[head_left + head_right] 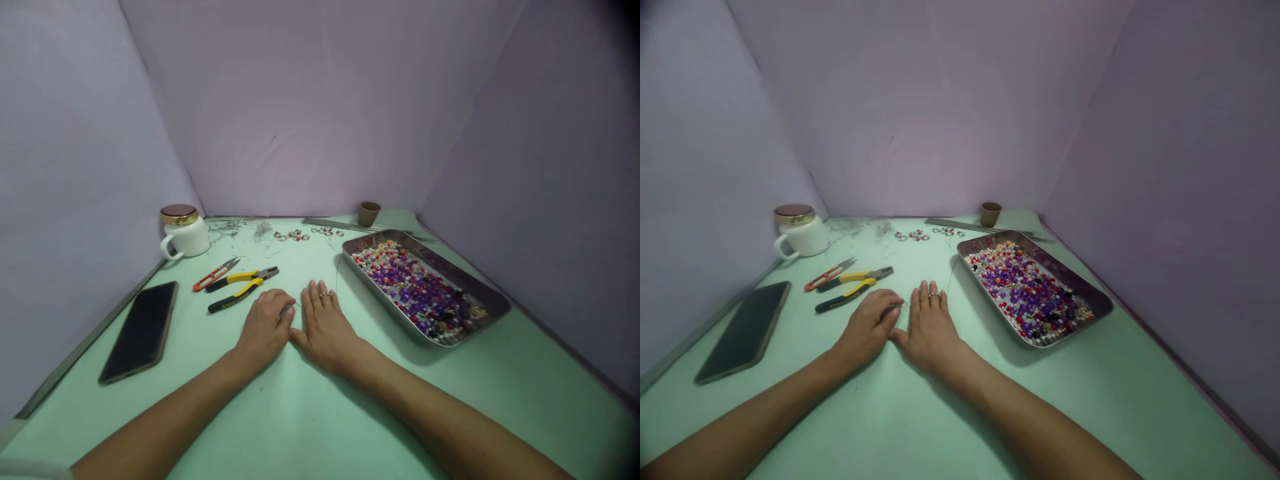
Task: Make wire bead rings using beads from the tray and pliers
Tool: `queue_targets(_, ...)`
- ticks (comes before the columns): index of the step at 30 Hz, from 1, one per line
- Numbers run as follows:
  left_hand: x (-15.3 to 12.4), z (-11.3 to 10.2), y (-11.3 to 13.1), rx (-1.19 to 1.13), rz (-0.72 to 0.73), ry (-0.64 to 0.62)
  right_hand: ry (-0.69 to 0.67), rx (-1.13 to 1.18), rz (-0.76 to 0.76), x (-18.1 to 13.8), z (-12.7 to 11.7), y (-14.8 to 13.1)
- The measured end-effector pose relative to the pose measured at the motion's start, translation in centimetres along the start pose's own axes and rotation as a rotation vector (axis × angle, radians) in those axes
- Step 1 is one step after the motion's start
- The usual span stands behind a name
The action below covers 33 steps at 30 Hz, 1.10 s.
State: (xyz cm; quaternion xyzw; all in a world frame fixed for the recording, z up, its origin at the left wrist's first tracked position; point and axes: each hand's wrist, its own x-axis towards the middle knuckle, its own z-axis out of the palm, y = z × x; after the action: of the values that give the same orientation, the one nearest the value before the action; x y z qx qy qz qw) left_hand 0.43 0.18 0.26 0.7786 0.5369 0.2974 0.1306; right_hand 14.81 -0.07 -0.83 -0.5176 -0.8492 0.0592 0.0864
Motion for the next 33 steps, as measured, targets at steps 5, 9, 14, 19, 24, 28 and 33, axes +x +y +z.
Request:
queue_targets(5,0.0,0.1,0.1,0.059,0.031,0.023,0.008,-0.005,0.003,0.0,0.1,0.0)
queue_targets(9,0.2,0.1,0.3,0.188,0.084,-0.022,0.008,-0.012,-0.004,0.0,0.2,0.1)
queue_targets(14,0.1,-0.1,0.9,0.318,0.082,-0.153,0.016,-0.013,0.008,0.1,0.6,0.1)
queue_targets(19,-0.1,0.0,1.1,0.395,0.07,-0.221,0.01,-0.006,0.009,0.2,0.6,0.2)
queue_targets(24,-0.3,-0.1,1.0,0.427,0.063,-0.27,-0.002,-0.008,0.009,0.1,0.4,0.2)
queue_targets(28,-0.3,-0.5,1.0,0.444,0.07,-0.326,-0.007,-0.001,0.007,0.0,0.3,0.2)
queue_targets(33,-0.3,-0.7,1.1,0.43,0.078,-0.331,-0.014,0.009,0.006,0.0,0.2,0.2)
